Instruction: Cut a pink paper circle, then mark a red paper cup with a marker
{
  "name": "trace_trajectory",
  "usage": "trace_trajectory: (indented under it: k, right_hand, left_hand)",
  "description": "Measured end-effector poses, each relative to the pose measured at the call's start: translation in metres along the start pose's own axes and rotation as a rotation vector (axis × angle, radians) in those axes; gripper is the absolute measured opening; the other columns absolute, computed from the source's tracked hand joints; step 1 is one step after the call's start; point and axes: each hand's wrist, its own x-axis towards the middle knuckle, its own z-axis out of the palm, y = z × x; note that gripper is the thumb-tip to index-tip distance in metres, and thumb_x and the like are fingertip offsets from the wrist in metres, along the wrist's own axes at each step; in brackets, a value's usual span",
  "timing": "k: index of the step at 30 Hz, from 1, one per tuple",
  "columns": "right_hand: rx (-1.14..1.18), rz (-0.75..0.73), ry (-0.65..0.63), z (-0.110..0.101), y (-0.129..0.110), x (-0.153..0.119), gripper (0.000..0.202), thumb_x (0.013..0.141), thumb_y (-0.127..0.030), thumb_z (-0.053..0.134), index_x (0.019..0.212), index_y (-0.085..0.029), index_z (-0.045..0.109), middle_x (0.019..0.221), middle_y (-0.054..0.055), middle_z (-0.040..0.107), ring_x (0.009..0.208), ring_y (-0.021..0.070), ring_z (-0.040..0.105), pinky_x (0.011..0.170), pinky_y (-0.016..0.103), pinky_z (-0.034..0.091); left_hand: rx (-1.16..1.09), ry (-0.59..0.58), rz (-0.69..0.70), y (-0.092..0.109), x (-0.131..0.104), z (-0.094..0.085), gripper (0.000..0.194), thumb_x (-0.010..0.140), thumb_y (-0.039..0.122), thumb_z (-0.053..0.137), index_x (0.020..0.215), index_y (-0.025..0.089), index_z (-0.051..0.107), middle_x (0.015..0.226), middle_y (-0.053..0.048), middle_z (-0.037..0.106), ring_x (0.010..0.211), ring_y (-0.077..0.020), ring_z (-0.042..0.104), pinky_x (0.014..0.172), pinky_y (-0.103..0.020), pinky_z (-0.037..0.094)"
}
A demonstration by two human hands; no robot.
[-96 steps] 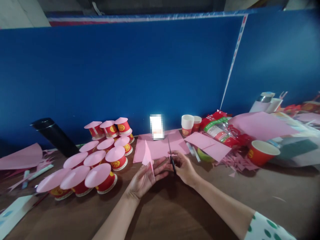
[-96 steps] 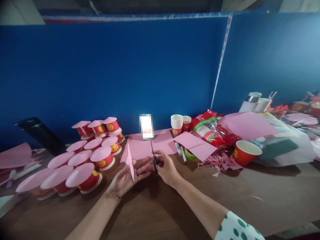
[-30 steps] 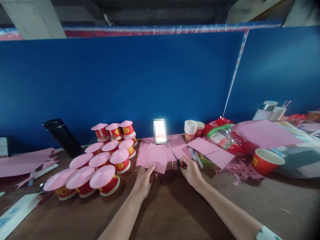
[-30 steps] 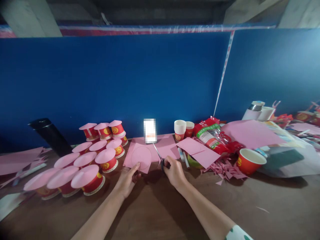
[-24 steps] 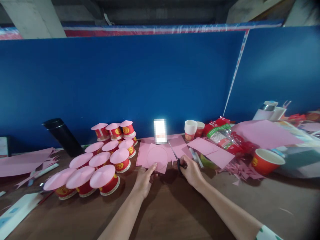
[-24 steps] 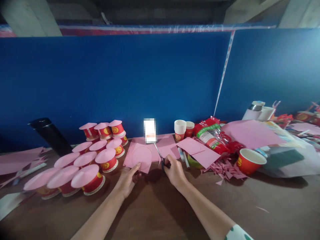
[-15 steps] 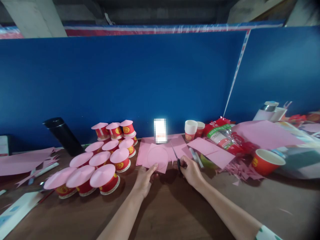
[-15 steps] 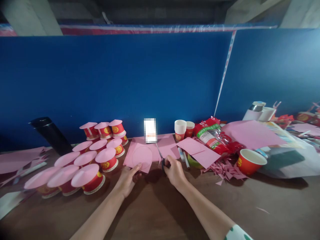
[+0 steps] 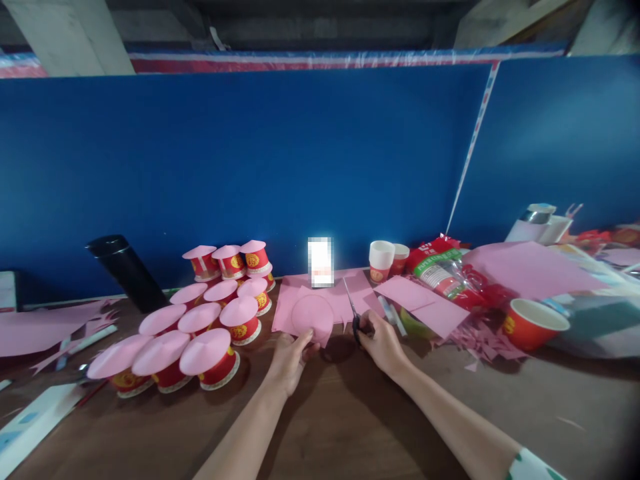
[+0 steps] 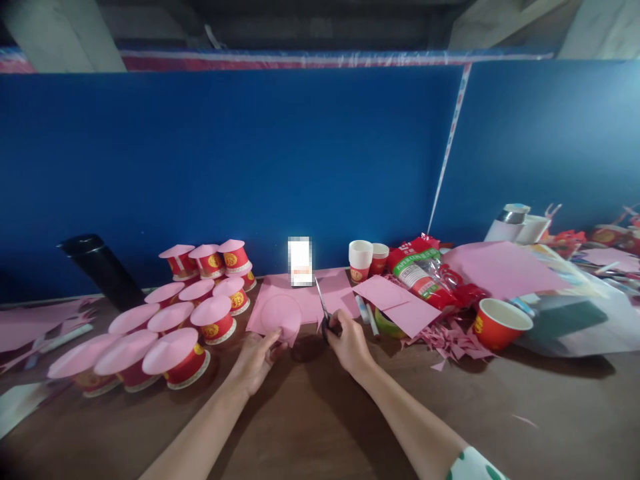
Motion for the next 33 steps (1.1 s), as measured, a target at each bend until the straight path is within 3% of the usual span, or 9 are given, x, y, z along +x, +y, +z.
trace_trajectory:
  k: [10,17,22,28,33]
  right_hand:
    - [0.002,-0.052,-0.007,0.0031,0.0020,-0.0011,0.008,0.070,-0.019,0.054,0.074,-0.019,0.047,0.067,-0.001,0.057,0.059,0.0134,0.053,0.057,0.022,0.042]
    - [0.108,0.012,-0.115,0.0045,0.0018,-0.0029,0.035,0.072,-0.014,0.053,0.106,-0.018,0.046,0.070,-0.001,0.063,0.063,0.0144,0.059,0.062,0.024,0.046]
    - [0.075,-0.012,-0.121,0.0039,-0.0001,-0.0041,0.034,0.072,-0.015,0.053,0.106,-0.018,0.049,0.070,-0.001,0.062,0.063,0.0140,0.059,0.062,0.023,0.046]
    - [0.071,-0.024,-0.128,0.0049,0.0013,-0.0039,0.029,0.071,-0.013,0.052,0.100,-0.018,0.053,0.069,-0.001,0.062,0.062,0.0133,0.059,0.059,0.022,0.045]
    - [0.090,-0.024,-0.135,0.0061,0.0025,-0.0039,0.030,0.072,-0.015,0.053,0.101,-0.018,0.052,0.072,0.000,0.063,0.066,0.0143,0.061,0.063,0.023,0.047]
  left_hand:
    - [0.059,0.081,-0.033,-0.0022,0.0008,-0.0006,0.028,0.053,0.025,0.077,0.066,0.012,0.056,0.052,0.003,0.056,0.041,-0.0046,0.050,0.038,-0.014,0.041]
    - [0.055,0.040,-0.033,-0.0018,0.0010,0.0001,0.030,0.054,0.028,0.077,0.067,0.012,0.056,0.056,0.003,0.057,0.045,-0.0042,0.051,0.042,-0.013,0.042]
    - [0.059,0.045,-0.041,-0.0024,0.0012,0.0000,0.031,0.054,0.030,0.077,0.067,0.012,0.056,0.058,0.002,0.057,0.046,-0.0032,0.050,0.042,-0.013,0.041]
    - [0.114,-0.008,-0.007,-0.0027,0.0005,-0.0014,0.031,0.058,0.035,0.073,0.064,0.012,0.053,0.049,0.005,0.052,0.037,-0.0012,0.041,0.034,-0.012,0.029]
    - [0.075,0.002,-0.012,-0.0016,-0.0006,-0.0010,0.031,0.056,0.032,0.075,0.072,0.013,0.056,0.060,0.003,0.058,0.046,-0.0045,0.050,0.041,-0.014,0.038]
